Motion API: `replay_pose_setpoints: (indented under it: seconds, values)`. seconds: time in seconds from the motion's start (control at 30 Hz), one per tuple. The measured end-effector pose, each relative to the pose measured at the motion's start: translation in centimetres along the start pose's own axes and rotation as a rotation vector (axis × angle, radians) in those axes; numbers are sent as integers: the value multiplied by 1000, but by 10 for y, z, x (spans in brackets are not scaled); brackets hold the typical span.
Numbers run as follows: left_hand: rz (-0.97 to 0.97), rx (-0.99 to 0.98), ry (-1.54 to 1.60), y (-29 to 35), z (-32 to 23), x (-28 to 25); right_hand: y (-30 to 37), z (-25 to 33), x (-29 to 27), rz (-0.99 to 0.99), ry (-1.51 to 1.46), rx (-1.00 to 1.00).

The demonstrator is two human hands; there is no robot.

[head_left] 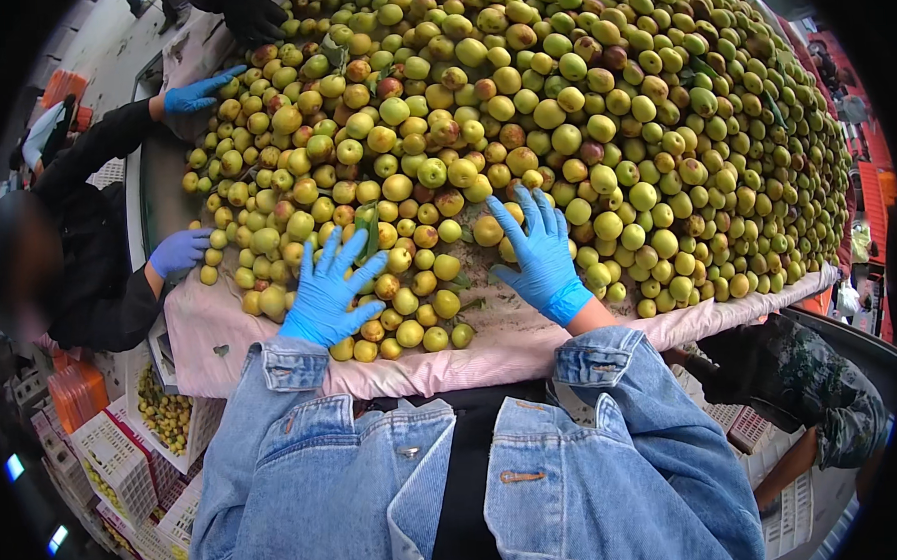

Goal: The person sorts green plums on a large table, wearing blue gloves and a denim jacket. They repeatedly pick up plums, inspect them, and place them back on the pile while other workers sort nearby.

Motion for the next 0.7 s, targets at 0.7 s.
replay_pose_setpoints:
  seconds: [0.7]
  values:
    - [-270,-229,-66,-2,70,37,-95,67,47,139,-7,-581]
Point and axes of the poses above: each hand's wrist, its own y-axis away from the middle knuckle, its own x-axis out of the palm, z = x × y, the point moved 1 cm from there along -y, towards the middle knuckle, and after that the axes turned 3 degrees about x, right-handed, at the moved point
